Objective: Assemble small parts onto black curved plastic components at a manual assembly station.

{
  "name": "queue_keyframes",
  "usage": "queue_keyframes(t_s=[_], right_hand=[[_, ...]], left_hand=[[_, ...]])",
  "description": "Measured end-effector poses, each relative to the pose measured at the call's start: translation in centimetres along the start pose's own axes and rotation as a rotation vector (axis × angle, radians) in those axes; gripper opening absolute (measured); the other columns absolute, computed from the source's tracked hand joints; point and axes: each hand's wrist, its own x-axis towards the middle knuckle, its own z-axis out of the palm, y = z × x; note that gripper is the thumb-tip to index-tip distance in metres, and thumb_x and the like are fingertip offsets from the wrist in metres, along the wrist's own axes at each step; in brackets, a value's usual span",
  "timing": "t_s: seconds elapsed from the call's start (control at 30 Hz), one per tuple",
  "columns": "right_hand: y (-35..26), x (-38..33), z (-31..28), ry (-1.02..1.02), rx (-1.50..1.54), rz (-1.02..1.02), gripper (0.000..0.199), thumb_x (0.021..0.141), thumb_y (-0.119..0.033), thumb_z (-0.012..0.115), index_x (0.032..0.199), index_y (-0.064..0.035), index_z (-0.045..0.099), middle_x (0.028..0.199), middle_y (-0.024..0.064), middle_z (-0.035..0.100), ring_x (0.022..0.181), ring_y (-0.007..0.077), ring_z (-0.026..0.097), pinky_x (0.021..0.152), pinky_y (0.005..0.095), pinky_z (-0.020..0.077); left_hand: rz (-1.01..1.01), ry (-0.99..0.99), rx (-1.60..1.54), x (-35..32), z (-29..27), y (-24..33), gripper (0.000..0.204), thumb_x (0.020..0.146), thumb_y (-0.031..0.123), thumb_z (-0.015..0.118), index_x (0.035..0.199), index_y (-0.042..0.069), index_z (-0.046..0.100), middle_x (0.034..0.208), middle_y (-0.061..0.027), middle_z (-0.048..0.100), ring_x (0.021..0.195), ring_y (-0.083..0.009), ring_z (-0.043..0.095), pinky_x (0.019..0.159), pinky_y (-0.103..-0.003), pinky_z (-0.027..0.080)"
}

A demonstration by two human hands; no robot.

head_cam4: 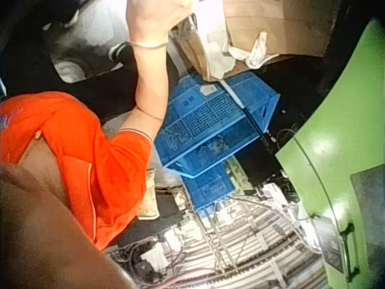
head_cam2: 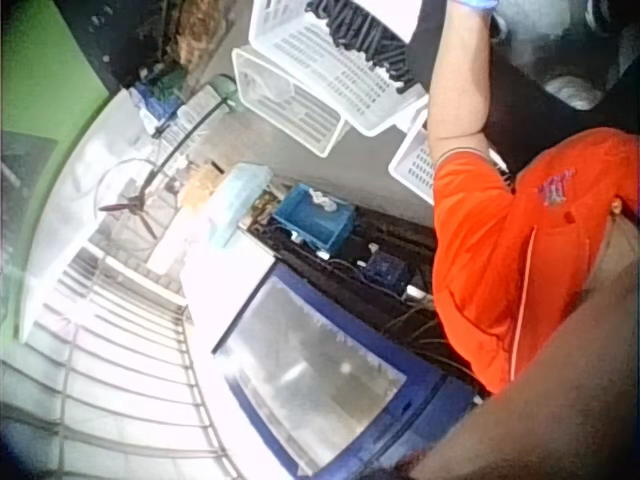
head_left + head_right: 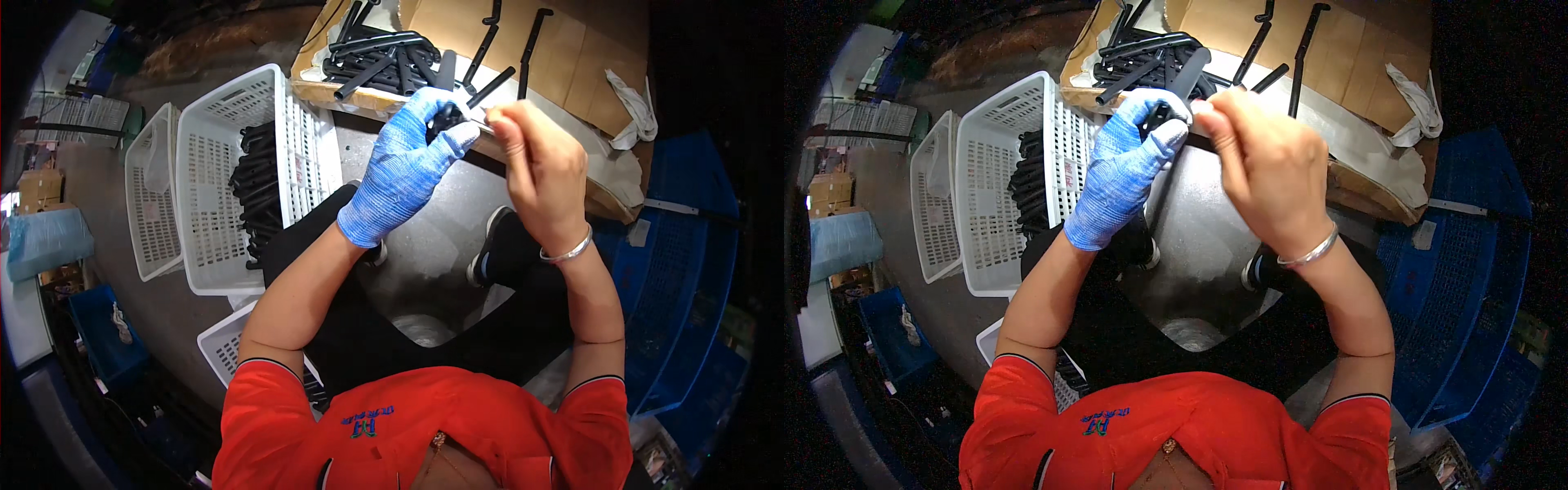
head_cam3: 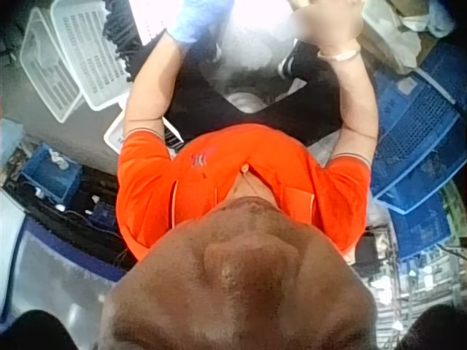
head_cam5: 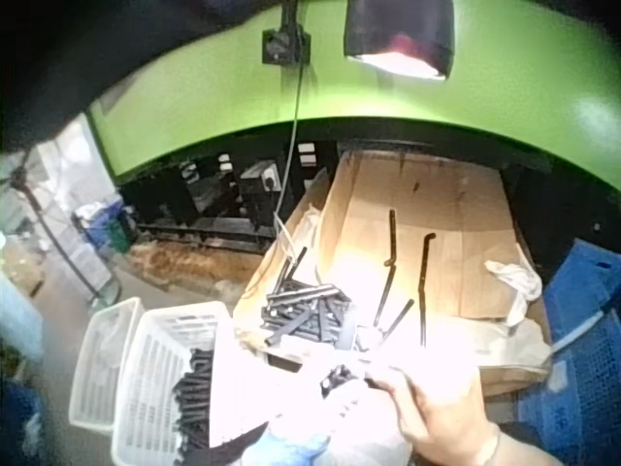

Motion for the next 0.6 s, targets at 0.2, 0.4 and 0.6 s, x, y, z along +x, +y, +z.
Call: queue_keyframes(t_s=[0.2,0.4,0.6], right_hand=[[4.1,1.3,0.5,0.053,0.232,0.108,0.014,0.086,-0.013,0.062,0.09,0.0004,0.061,0.071,0.0021,0.056,0.061,0.0069,0.047,0.056,0.0194,0.0389],[6.7,1.3,0.7,-0.153,0.11,-0.019,0.018,0.077,-0.007,0.068,0.095,-0.0034,0.066,0.076,0.0056,0.061,0.062,0.0098,0.053,0.058,0.0215,0.0425],[5.5,1.6,0.1,-0.336,0.039,-0.095,0.032,0.073,-0.02,0.073,0.1,-0.005,0.065,0.071,0.0068,0.054,0.059,0.0164,0.05,0.054,0.0264,0.0405]], left_hand=[[0.032,0.022,0.06,0.7,-2.1,-0.4,0.015,0.086,0.017,0.062,0.083,0.003,0.059,0.07,0.0013,0.053,0.067,-0.0072,0.049,0.065,-0.022,0.044],[0.158,-0.134,0.028,0.9,-3.2,0.1,0.014,0.083,0.017,0.066,0.082,0.002,0.064,0.075,-0.0013,0.061,0.07,-0.0075,0.055,0.068,-0.022,0.045],[0.068,-0.115,-0.053,0.5,-4.6,-0.2,0.006,0.082,0.007,0.062,0.087,0.003,0.063,0.076,0.0017,0.055,0.067,-0.0043,0.05,0.062,-0.02,0.043]])
